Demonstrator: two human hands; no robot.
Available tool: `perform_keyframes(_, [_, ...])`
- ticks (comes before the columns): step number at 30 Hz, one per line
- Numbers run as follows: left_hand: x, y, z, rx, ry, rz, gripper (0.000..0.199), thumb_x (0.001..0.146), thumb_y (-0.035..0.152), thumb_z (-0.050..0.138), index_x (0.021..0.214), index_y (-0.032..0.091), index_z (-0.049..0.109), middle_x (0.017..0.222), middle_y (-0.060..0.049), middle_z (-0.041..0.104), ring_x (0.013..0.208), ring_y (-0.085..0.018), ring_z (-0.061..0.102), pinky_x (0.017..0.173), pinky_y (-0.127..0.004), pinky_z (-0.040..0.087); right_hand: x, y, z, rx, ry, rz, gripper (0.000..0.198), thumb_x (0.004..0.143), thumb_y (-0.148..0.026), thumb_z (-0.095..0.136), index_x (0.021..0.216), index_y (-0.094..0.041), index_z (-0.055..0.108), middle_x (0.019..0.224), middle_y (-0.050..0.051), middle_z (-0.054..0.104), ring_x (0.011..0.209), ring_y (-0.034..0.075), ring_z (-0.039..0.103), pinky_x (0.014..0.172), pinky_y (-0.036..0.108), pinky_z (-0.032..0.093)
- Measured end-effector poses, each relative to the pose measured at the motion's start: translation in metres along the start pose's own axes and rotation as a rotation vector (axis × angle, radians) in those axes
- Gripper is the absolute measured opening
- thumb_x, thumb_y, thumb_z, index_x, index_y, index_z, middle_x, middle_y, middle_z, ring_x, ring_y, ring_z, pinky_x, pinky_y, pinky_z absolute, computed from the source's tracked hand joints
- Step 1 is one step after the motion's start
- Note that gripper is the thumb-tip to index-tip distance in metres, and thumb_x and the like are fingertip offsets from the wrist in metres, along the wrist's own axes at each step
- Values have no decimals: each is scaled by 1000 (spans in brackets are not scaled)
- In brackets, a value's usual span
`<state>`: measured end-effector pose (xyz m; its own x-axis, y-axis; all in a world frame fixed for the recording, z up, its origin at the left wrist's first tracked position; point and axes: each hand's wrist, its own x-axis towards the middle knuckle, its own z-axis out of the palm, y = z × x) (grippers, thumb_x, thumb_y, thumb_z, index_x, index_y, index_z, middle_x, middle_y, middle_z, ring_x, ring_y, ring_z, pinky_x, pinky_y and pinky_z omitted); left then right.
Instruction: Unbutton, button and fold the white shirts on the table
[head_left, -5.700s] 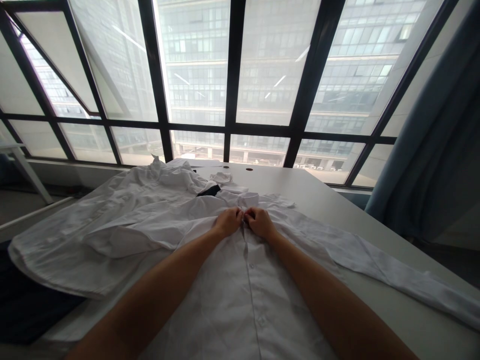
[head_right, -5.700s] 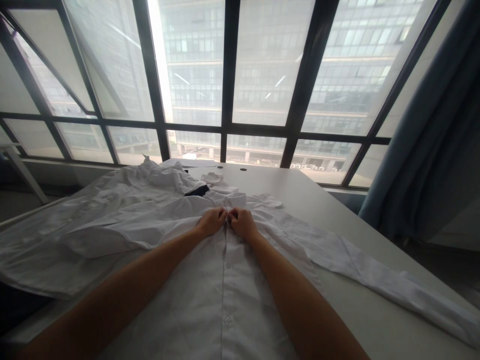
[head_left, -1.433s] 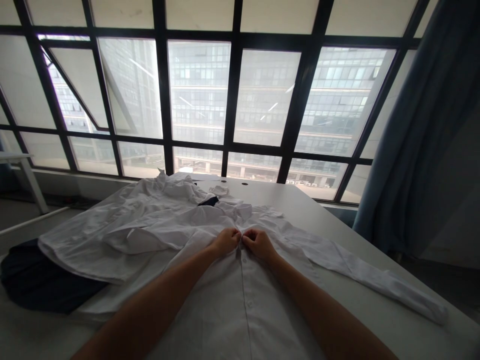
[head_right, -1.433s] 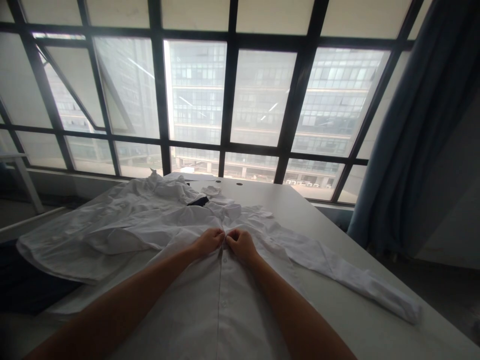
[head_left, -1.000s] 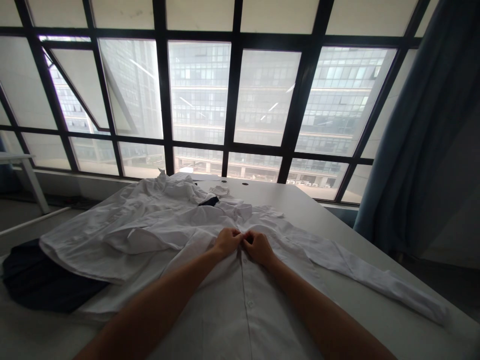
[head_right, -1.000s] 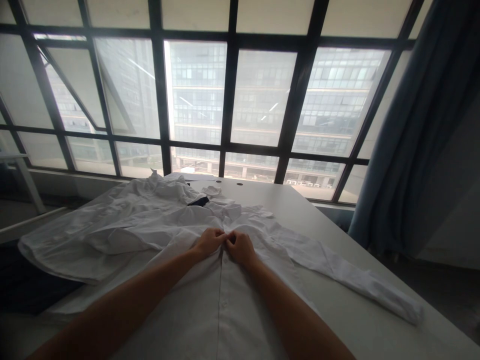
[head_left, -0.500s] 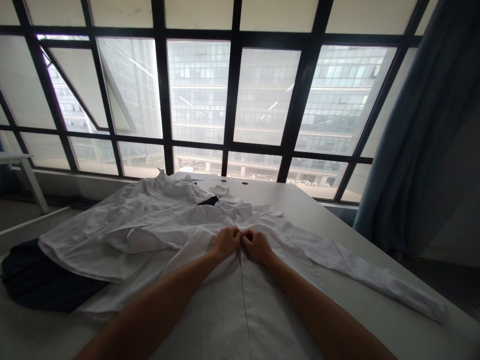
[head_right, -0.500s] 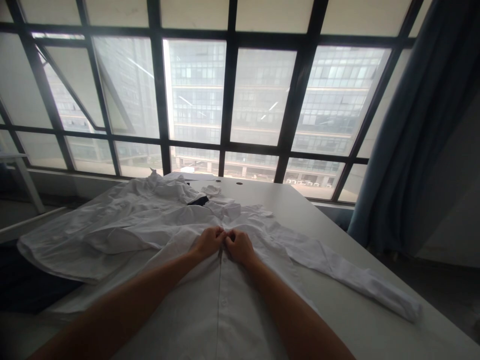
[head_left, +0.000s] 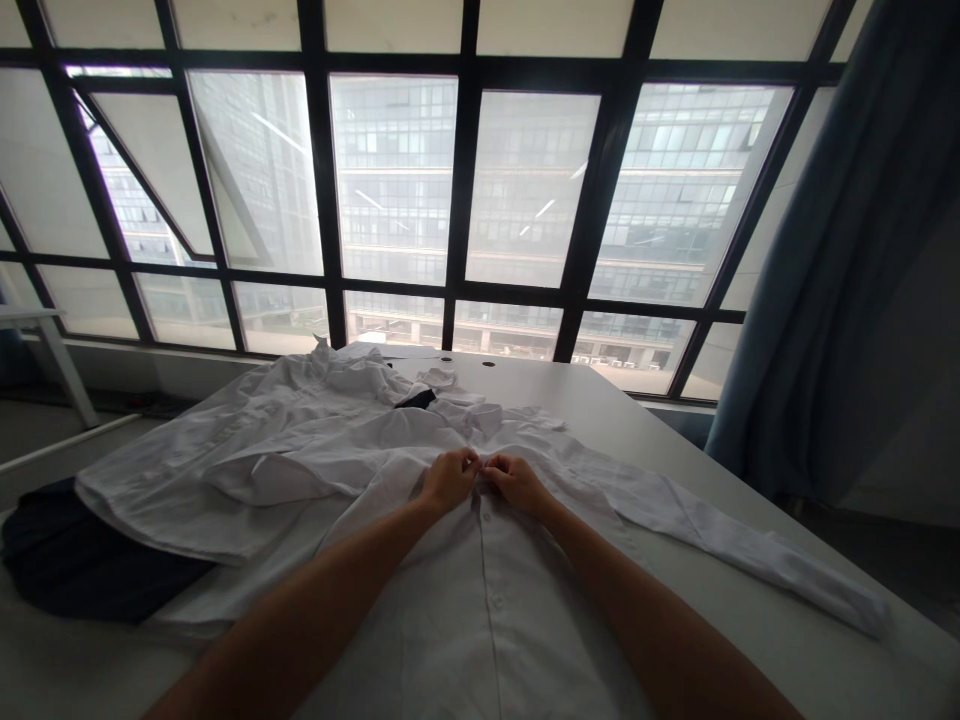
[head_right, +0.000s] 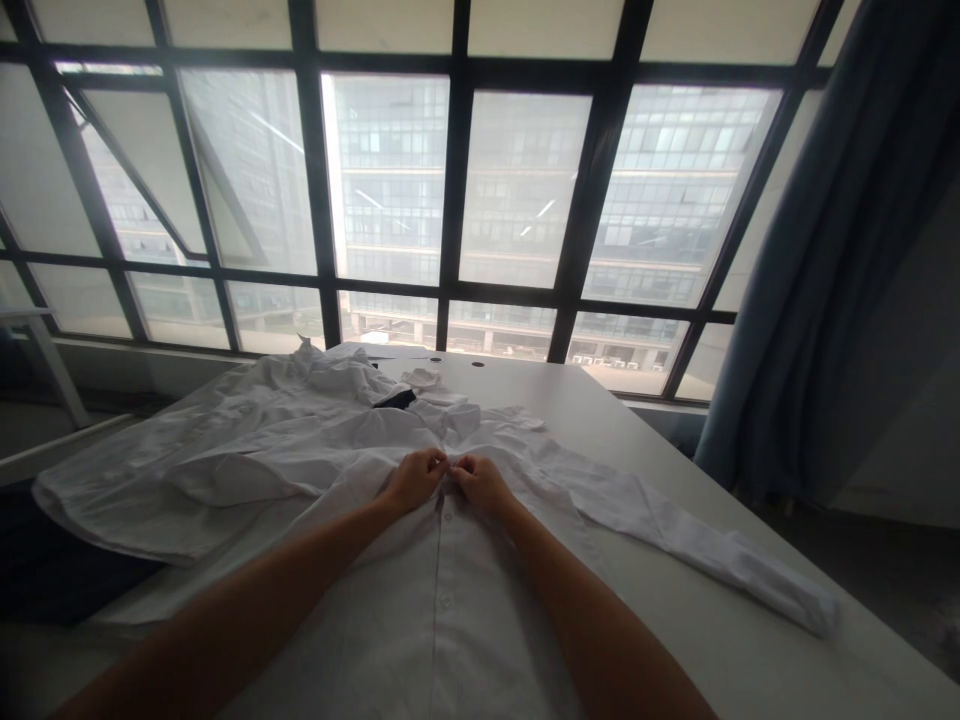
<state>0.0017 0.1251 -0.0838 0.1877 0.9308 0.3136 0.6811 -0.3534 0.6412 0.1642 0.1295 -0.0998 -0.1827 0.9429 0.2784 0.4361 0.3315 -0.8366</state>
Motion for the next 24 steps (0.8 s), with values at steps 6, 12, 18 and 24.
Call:
perform_keyframes(6, [-9, 5, -3, 231, 93, 98, 40, 87, 22, 56, 127, 15, 56, 116, -11, 66, 110, -24, 59, 92, -32, 45, -8, -11, 3, -216, 63, -59, 16, 79, -27, 52, 77, -17, 65, 69, 1, 66, 65, 16, 59, 64, 25, 45])
perform_keyframes(12, [-11, 2, -1, 428, -147, 233, 43, 96, 28, 37, 137, 21, 50, 150, -10, 44, 139, -27, 36, 114, -52, 25, -21, -26, 3, -757, 159, -145, 37, 85, -25, 53, 120, -17, 63, 123, 12, 65, 117, 24, 55, 105, 33, 34])
perform_keyframes(18, [-7, -5, 3, 443, -325, 170, 57, 97, 45, 32, 149, 23, 37, 159, -10, 27, 147, -35, 18, 113, -65, 11, -22, -19, 1, -876, -102, 150, 60, 97, -42, 35, 151, -17, 34, 158, 14, 30, 146, 29, 23, 116, 52, 15])
perform_keyframes(24, [-27, -5, -14, 449, -419, 163, 67, 96, 59, 29, 152, 21, 33, 161, -12, 20, 148, -36, 10, 113, -65, 8, -42, -34, -7, -874, -274, 251, 66, 97, -55, 26, 155, -23, 26, 163, 10, 13, 149, 31, 13, 112, 64, 14])
